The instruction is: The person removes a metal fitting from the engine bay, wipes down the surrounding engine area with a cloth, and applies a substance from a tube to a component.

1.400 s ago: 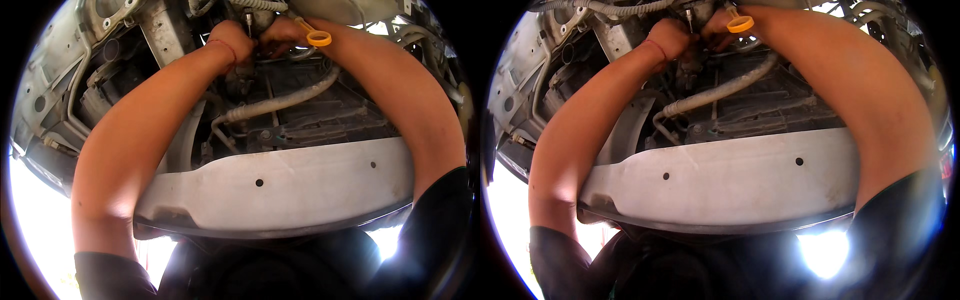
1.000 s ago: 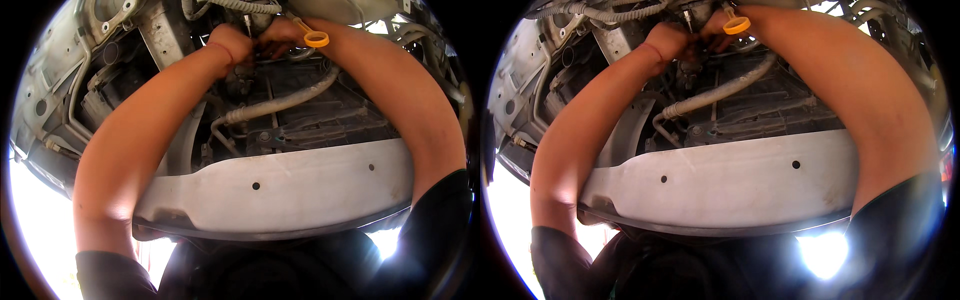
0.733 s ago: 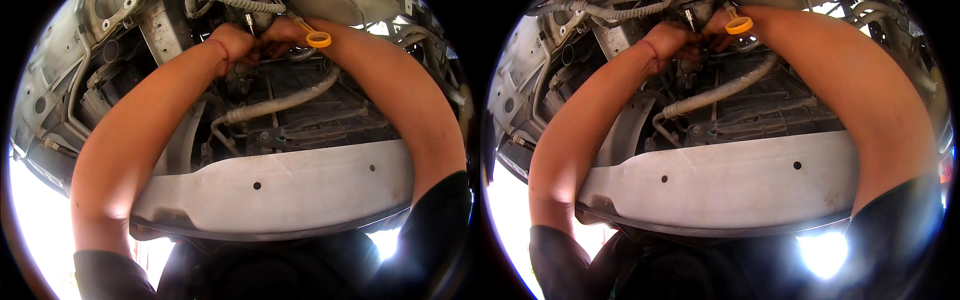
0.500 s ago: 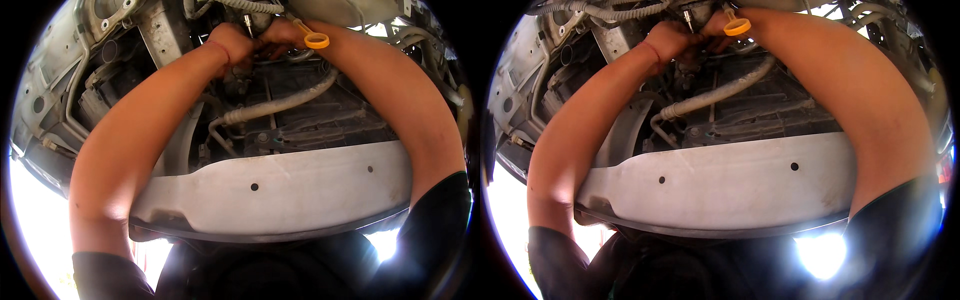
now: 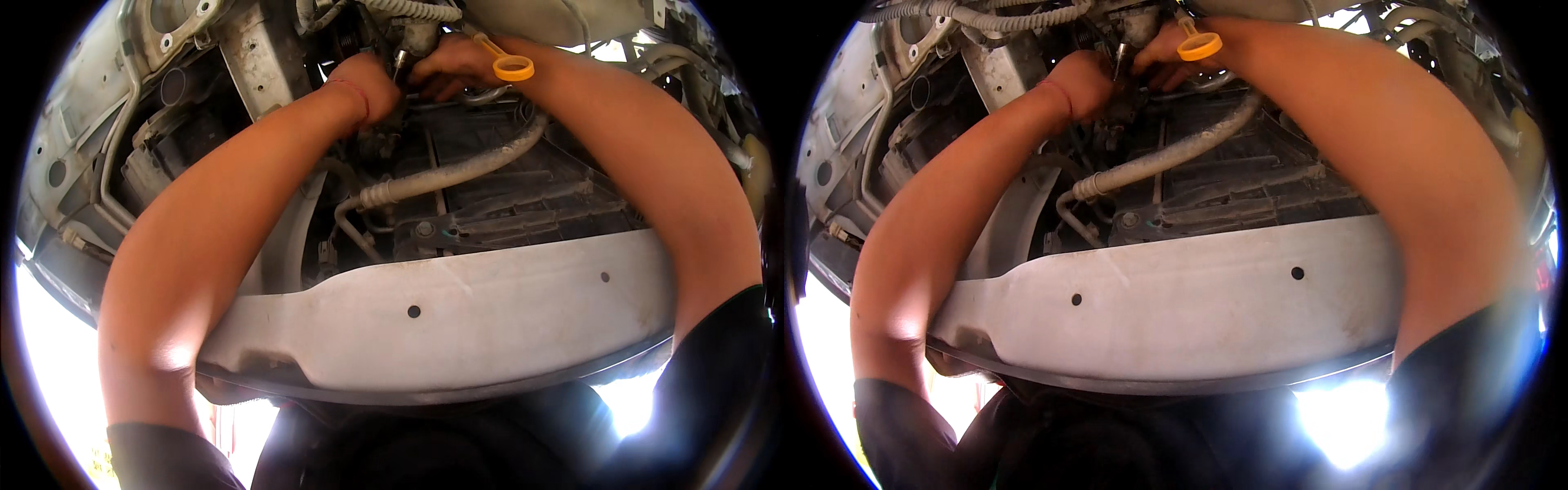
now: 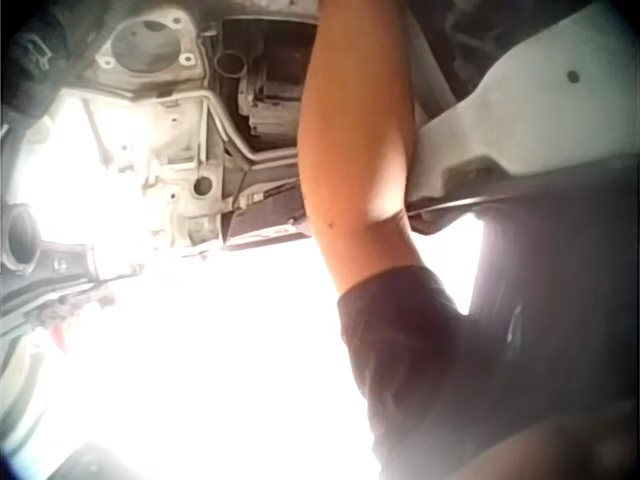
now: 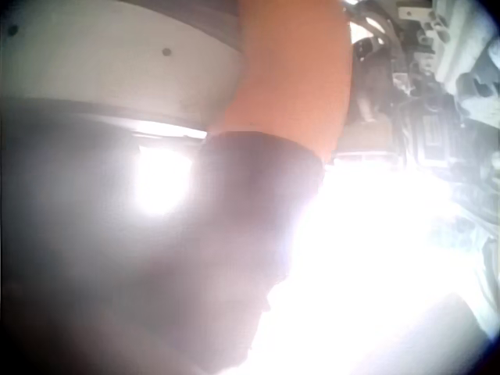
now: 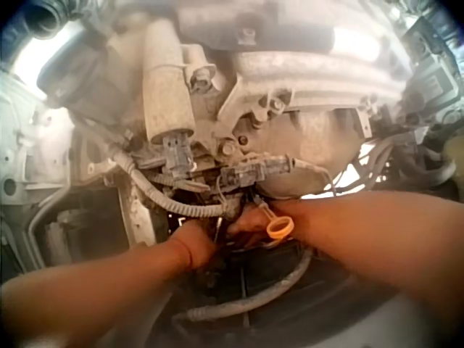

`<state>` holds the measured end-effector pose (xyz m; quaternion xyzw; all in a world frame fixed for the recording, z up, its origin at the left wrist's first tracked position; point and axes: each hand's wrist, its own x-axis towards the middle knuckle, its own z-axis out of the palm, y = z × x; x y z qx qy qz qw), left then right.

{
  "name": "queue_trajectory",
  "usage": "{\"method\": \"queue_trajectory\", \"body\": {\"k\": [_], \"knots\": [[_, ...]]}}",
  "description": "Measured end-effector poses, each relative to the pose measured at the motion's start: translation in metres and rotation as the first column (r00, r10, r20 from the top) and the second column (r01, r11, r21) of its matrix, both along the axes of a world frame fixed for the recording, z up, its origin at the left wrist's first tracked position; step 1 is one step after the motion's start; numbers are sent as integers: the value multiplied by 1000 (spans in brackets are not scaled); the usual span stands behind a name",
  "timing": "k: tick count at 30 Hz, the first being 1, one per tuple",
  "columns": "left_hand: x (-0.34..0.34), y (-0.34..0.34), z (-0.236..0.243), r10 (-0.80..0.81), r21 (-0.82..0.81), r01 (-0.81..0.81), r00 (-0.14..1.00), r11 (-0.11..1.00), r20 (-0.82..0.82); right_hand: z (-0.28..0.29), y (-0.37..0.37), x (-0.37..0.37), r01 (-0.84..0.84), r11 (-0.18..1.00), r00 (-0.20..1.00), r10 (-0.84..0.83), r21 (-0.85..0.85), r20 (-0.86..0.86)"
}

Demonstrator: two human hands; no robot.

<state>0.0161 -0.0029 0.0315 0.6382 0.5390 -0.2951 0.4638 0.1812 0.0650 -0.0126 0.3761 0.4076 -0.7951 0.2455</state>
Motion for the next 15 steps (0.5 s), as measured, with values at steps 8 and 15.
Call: {"method": "queue_trajectory", "body": {"k": [8,15], "knots": [[5,-33,-26,-489,332,471,872,817,-35,44,-14,4,-81,988,995,73,132,65],[18,-14,9,326,194,-368,920,909,218,72,-11,1,69,996,983,-78,63,167]]}}
